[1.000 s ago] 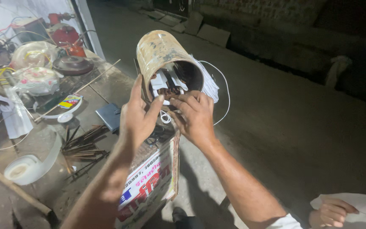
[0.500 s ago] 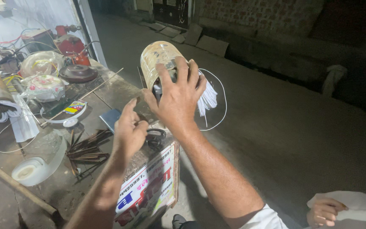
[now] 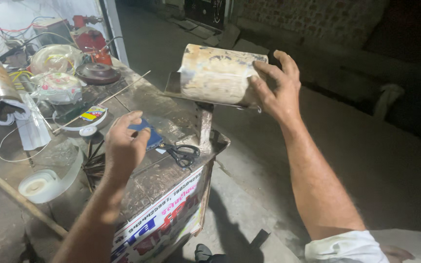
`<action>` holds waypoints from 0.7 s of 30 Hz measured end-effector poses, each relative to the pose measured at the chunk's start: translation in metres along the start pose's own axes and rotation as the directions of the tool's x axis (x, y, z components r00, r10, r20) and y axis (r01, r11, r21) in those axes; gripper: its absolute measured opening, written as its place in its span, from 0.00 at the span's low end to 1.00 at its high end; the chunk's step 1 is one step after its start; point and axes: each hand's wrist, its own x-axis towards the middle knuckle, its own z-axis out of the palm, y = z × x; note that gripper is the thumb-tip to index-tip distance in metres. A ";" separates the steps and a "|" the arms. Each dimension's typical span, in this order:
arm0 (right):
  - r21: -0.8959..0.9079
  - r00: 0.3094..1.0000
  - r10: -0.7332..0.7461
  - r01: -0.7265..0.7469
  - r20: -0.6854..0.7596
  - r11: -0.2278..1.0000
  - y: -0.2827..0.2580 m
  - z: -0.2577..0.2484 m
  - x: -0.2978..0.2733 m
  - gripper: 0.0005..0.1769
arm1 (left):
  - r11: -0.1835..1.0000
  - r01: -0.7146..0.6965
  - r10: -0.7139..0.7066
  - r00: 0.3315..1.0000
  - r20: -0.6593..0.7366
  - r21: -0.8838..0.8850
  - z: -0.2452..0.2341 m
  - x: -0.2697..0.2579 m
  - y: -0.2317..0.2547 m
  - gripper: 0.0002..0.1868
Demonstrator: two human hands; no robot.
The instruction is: The person winds white wire around a cylindrical metal core, repeatedly pulling and arranging the wire with both hands. They use a wooden stick to push and adjust the wire inside the cylinder. The process continues with multiple loops and adjustments throughout the clip.
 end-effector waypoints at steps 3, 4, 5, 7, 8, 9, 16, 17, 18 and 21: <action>-0.130 0.999 0.046 -0.045 0.005 0.991 0.012 0.013 0.008 0.17 | 0.994 -0.110 0.110 0.994 -0.007 -0.005 0.001 0.002 0.008 0.25; -0.125 0.997 0.078 -0.075 0.018 0.989 0.015 0.017 0.012 0.18 | 0.995 -0.096 0.096 0.995 0.008 0.004 0.005 0.003 0.012 0.26; -0.122 0.994 0.110 -0.105 0.030 0.987 0.016 0.022 0.016 0.18 | 0.997 -0.082 0.081 0.996 0.023 0.014 0.008 0.004 0.017 0.27; -0.122 0.982 0.178 -0.170 0.058 0.978 0.012 0.030 0.025 0.19 | 0.991 -0.134 0.133 0.990 0.051 0.018 0.012 0.003 0.028 0.30; -0.131 0.973 0.218 -0.207 0.071 0.970 0.009 0.033 0.029 0.19 | 0.979 -0.202 0.201 0.977 0.068 0.006 0.015 0.002 0.033 0.31; -0.140 0.963 0.257 -0.244 0.084 0.960 0.006 0.034 0.034 0.19 | 0.963 -0.268 0.267 0.960 0.084 -0.007 0.019 0.000 0.038 0.32; -0.255 0.896 0.399 -0.346 0.197 0.903 0.003 0.051 0.054 0.23 | 0.949 -0.285 0.262 0.950 0.172 0.132 0.059 -0.030 0.074 0.40; -0.225 0.884 0.416 -0.370 0.213 0.901 0.005 0.053 0.054 0.23 | 0.951 -0.282 0.256 0.948 0.190 0.124 0.062 -0.033 0.078 0.39; -0.193 0.874 0.429 -0.391 0.230 0.900 0.006 0.057 0.056 0.23 | 0.953 -0.279 0.252 0.946 0.205 0.119 0.063 -0.034 0.082 0.38; 0.001 0.902 0.338 -0.351 0.270 0.936 0.003 0.058 0.051 0.23 | 0.940 -0.314 0.266 0.920 0.287 0.135 0.068 -0.039 0.094 0.38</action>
